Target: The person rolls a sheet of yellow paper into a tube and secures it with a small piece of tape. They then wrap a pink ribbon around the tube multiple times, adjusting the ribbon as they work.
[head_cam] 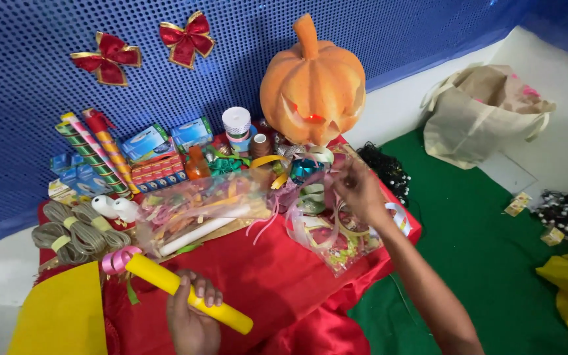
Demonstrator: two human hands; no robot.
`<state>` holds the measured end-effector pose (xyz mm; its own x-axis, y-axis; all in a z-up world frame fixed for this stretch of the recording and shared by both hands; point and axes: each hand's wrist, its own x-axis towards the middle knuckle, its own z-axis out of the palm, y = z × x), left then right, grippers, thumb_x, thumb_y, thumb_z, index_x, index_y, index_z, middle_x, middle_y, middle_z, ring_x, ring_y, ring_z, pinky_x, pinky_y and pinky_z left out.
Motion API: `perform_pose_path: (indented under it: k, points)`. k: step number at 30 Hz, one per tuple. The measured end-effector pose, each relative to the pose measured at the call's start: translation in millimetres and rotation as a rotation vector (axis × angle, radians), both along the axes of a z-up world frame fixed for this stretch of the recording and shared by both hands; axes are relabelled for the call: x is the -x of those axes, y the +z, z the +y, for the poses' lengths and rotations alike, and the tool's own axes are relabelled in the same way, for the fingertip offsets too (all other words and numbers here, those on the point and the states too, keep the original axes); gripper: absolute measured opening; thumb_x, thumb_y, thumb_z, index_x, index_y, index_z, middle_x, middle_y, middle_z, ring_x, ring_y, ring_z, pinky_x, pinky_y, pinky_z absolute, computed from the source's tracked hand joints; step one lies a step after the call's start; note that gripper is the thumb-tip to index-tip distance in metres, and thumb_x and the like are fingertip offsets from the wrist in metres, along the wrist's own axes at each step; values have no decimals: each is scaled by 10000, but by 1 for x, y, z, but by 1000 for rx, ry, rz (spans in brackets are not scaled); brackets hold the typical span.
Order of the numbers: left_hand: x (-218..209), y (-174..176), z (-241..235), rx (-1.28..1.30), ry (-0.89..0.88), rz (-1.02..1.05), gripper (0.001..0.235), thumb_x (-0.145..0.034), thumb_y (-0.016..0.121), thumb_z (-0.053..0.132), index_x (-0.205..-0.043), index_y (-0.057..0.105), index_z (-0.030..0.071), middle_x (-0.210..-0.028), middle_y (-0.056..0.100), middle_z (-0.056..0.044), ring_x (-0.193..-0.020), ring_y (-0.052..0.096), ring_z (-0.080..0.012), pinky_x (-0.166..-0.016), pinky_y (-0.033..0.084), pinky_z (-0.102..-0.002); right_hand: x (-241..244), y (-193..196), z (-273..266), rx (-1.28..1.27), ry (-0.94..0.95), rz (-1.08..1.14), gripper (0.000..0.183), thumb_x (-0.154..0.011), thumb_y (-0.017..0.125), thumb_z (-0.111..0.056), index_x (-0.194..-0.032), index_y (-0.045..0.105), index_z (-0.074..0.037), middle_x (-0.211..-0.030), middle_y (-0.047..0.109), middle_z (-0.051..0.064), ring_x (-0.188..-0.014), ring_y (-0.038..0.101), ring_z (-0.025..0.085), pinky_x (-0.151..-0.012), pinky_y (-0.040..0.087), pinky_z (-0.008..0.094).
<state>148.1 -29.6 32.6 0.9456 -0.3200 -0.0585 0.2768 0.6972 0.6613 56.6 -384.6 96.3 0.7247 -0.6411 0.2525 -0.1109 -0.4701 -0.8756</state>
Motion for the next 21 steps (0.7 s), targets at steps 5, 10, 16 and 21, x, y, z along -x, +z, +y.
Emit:
perform_pose_path:
  k: [5,10,16,21]
  points:
    - [-6,35,-4,-95,-26,-64,77,-1004,603,138,-971,538,114,-697,440,-18,-521,432,-122,-506,387,-280,-10,65,-7,-100,228,-357,148,-1037,594,13,-1180,575,-19,-1028,629,83,-816,693,146,-671,585,223]
    - [-15,68,-14,-203,-58,-232,83,-964,641,109,-1007,577,78,-752,474,-41,-474,406,-99,-480,366,-247,-25,133,3,40,357,-462,157,-1067,602,-61,-1223,612,-44,-1035,645,57,-785,617,108,-710,559,222]
    - [-33,134,-38,-475,13,-557,175,-1006,629,181,-1116,675,53,-486,430,34,-415,411,-77,-660,572,-298,-44,185,46,120,638,-545,177,-1078,611,2,-1236,660,-60,-1031,697,38,-670,481,22,-607,386,162]
    - [-53,185,-73,-319,-206,-777,438,-1016,590,262,-1314,638,-55,-468,468,-8,-380,473,-60,-533,455,-186,-50,208,109,123,824,-274,239,-898,651,17,-1120,714,-44,-879,770,83,-696,608,101,-683,508,268]
